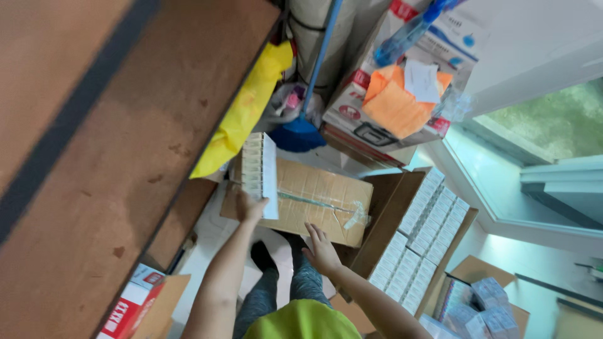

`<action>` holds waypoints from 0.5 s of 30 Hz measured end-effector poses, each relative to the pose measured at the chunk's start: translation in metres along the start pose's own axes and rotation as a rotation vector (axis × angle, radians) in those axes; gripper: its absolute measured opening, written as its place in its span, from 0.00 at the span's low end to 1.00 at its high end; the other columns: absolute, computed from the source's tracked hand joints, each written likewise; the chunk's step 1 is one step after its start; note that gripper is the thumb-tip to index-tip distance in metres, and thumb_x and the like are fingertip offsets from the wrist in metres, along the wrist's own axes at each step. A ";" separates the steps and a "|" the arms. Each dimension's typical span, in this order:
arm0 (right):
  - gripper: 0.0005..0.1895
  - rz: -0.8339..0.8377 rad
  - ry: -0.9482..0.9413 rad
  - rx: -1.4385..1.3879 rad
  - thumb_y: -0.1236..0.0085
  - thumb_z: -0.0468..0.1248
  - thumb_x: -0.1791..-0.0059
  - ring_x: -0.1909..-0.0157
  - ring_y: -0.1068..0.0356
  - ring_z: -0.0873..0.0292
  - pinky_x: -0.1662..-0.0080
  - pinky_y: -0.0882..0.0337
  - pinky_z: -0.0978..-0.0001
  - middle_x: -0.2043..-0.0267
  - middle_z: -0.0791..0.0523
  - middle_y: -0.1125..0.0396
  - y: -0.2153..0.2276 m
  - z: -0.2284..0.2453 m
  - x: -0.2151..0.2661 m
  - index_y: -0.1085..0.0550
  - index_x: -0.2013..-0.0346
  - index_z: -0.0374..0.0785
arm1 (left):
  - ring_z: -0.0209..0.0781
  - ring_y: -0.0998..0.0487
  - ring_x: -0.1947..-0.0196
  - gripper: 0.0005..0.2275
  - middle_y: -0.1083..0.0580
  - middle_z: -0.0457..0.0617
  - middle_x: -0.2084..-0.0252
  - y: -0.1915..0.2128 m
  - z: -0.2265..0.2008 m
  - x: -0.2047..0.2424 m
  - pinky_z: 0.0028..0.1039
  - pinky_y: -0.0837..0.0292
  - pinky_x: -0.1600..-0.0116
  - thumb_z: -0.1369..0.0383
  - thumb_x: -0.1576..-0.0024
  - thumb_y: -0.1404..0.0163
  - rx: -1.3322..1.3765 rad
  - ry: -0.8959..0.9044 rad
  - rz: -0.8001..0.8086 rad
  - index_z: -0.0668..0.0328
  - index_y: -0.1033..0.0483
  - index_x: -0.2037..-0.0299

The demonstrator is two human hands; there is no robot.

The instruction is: The person repeatedly picks stacks of white medicine boxes from a cardboard carton on the floor and places them onto a wooden shelf. They arrange the boxes in neat rows, filling the available shelf space.

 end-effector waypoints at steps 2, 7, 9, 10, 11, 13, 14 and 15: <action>0.50 -0.149 0.133 0.159 0.35 0.41 0.56 0.26 0.56 0.34 0.31 0.50 0.47 0.26 0.38 0.54 0.027 0.036 -0.013 0.52 0.28 0.31 | 0.60 0.25 0.46 0.37 0.27 0.67 0.47 -0.005 -0.034 0.007 0.41 0.29 0.42 0.62 0.61 0.29 0.189 0.026 0.056 0.74 0.33 0.44; 0.54 -0.708 0.354 0.319 0.32 0.49 0.59 0.26 0.55 0.34 0.30 0.58 0.38 0.28 0.38 0.51 0.152 0.126 -0.033 0.50 0.31 0.27 | 0.53 0.22 0.48 0.35 0.26 0.58 0.48 0.053 -0.218 0.033 0.36 0.27 0.43 0.65 0.60 0.31 0.740 -0.297 0.127 0.72 0.37 0.45; 0.51 -0.957 0.441 0.338 0.33 0.50 0.57 0.26 0.47 0.39 0.28 0.57 0.37 0.28 0.42 0.46 0.221 0.163 -0.031 0.48 0.29 0.31 | 0.53 0.24 0.45 0.36 0.27 0.60 0.46 0.113 -0.309 0.051 0.37 0.28 0.40 0.64 0.58 0.32 0.749 -0.448 0.135 0.72 0.40 0.43; 0.50 -1.076 0.539 0.362 0.32 0.50 0.58 0.26 0.46 0.39 0.28 0.56 0.36 0.29 0.43 0.45 0.252 0.186 -0.025 0.47 0.30 0.34 | 0.53 0.25 0.45 0.37 0.28 0.62 0.45 0.154 -0.353 0.067 0.38 0.30 0.40 0.64 0.58 0.32 0.662 -0.578 0.052 0.72 0.40 0.42; 0.49 -1.196 0.636 0.382 0.32 0.51 0.59 0.27 0.45 0.38 0.28 0.56 0.36 0.30 0.43 0.44 0.285 0.207 -0.019 0.47 0.31 0.37 | 0.54 0.27 0.44 0.38 0.29 0.63 0.45 0.197 -0.398 0.083 0.39 0.32 0.39 0.64 0.59 0.31 0.569 -0.702 -0.034 0.72 0.39 0.40; 0.49 -1.380 0.821 0.336 0.29 0.50 0.59 0.28 0.42 0.37 0.27 0.51 0.37 0.30 0.43 0.43 0.343 0.244 -0.001 0.46 0.31 0.41 | 0.56 0.28 0.43 0.40 0.31 0.66 0.46 0.266 -0.475 0.121 0.40 0.32 0.38 0.61 0.57 0.30 0.450 -0.830 -0.112 0.74 0.42 0.41; 0.49 -1.447 0.910 0.274 0.27 0.48 0.58 0.28 0.42 0.37 0.26 0.46 0.39 0.30 0.43 0.43 0.372 0.259 0.002 0.46 0.31 0.43 | 0.56 0.27 0.43 0.35 0.30 0.65 0.46 0.295 -0.514 0.142 0.40 0.32 0.37 0.60 0.54 0.31 0.391 -0.936 -0.150 0.70 0.37 0.43; 0.49 -1.510 0.999 0.210 0.25 0.47 0.57 0.28 0.41 0.36 0.26 0.42 0.42 0.30 0.44 0.43 0.401 0.272 0.003 0.46 0.30 0.44 | 0.56 0.26 0.42 0.31 0.28 0.64 0.47 0.324 -0.551 0.160 0.40 0.31 0.35 0.58 0.52 0.31 0.328 -1.039 -0.188 0.66 0.33 0.45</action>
Point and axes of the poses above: each hand's wrist, its own x-axis away from the middle knuckle, its own y-axis out of the back of the hand, z = x × y, the point moved 9 cm from there along -x, towards the middle knuckle
